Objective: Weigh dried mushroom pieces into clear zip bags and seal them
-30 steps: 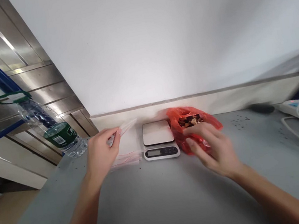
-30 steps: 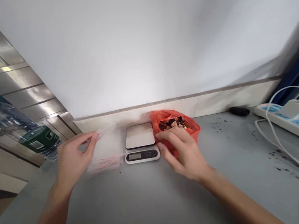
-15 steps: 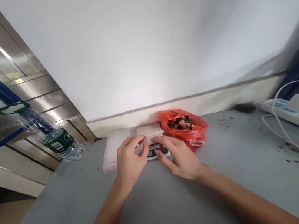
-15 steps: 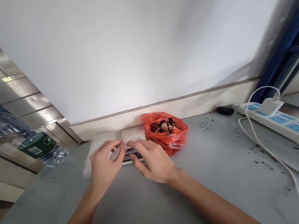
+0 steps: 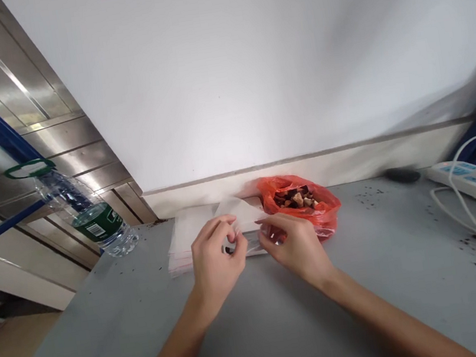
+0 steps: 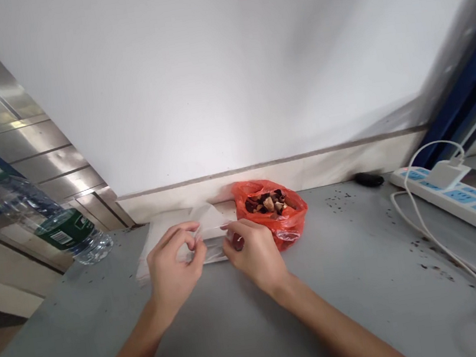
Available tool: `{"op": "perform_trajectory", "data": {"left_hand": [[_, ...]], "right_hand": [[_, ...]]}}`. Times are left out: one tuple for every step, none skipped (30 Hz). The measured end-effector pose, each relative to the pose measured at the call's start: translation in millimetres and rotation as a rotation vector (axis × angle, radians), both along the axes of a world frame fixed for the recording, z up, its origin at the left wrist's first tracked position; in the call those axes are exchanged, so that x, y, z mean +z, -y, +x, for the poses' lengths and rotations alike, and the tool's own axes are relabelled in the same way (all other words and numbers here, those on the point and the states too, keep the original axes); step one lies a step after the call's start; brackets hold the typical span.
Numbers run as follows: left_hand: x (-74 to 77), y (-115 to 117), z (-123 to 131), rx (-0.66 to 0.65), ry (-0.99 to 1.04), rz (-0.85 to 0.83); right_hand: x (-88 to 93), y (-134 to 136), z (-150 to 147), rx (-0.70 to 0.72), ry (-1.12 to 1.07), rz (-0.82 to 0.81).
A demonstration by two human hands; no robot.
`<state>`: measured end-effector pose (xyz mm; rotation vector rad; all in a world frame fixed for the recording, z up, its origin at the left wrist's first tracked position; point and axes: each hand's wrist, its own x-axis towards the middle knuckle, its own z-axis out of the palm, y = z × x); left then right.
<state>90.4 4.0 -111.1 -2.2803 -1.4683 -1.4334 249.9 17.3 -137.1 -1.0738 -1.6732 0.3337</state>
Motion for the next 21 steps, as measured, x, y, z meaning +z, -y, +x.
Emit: {"op": "perform_trajectory", "data": {"left_hand": [[-0.8,0.4,-0.4,-0.026,-0.02,0.072],[-1.5,0.7,-1.1,-0.074,-0.052,0.116],[-2.0,0.6,-2.2,-0.137,-0.092,0.123],[-2.3,0.3,-3.9,-0.202,-0.136,0.096],[-2.4,-0.5,-6.0,-0.259,-0.178,0.04],[-2.3,-1.6,-8.5,-0.3,-0.22,-0.038],[-2.0,-3.0,-11.2,-0.324,-0.258,-0.12],[-1.4,-4.6,-13.9,-0.336,-0.293,-0.196],[-0.7,-6.1,-16.5,-0.349,-0.329,-0.259],[0.1,-7.5,-18.9,-0.367,-0.361,-0.303],[1.1,-8.5,-20.9,-0.389,-0.389,-0.332],[2.0,-9.2,-22.6,-0.412,-0.414,-0.349],[2.9,-9.4,-24.0,-0.432,-0.435,-0.357],[3.6,-9.3,-25.1,-0.441,-0.452,-0.36],[4.3,-8.8,-25.9,-0.436,-0.461,-0.357],[4.9,-8.3,-26.4,-0.419,-0.464,-0.35],[5.5,-7.6,-26.8,-0.395,-0.463,-0.342],[6.2,-6.9,-26.9,-0.366,-0.456,-0.334],[6.9,-6.3,-27.0,-0.334,-0.444,-0.326],[7.7,-5.8,-26.9,-0.3,-0.432,-0.322],[8.6,-5.4,-26.8,-0.273,-0.421,-0.321]], "right_hand": [[-0.5,0.4,-0.9,0.008,-0.013,0.006],[-0.7,1.1,-1.8,0.024,-0.029,0.004],[-0.5,1.9,-2.4,0.043,-0.047,-0.007],[-0.1,2.8,-2.6,0.059,-0.066,-0.024],[0.5,3.5,-2.4,0.069,-0.082,-0.039],[1.2,4.0,-1.7,0.078,-0.086,-0.046],[2.0,4.3,-0.4,0.089,-0.078,-0.041],[2.7,4.4,1.3,0.104,-0.058,-0.02],[3.3,4.2,3.3,0.132,-0.03,0.018],[3.7,3.9,5.4,0.169,0.001,0.067],[4.0,3.6,7.4,0.205,0.028,0.116],[4.0,3.2,9.2,0.232,0.048,0.155],[4.0,3.0,10.6,0.247,0.062,0.177],[3.9,2.7,11.6,0.253,0.069,0.177],[3.8,2.5,12.4,0.253,0.07,0.158],[3.8,2.2,12.8,0.252,0.067,0.131],[3.8,1.8,13.0,0.256,0.064,0.103],[3.9,1.5,13.1,0.266,0.061,0.084],[4.0,1.1,13.1,0.277,0.058,0.068],[3.9,0.9,13.0,0.291,0.055,0.056],[3.6,0.8,12.8,0.301,0.05,0.046]]}}
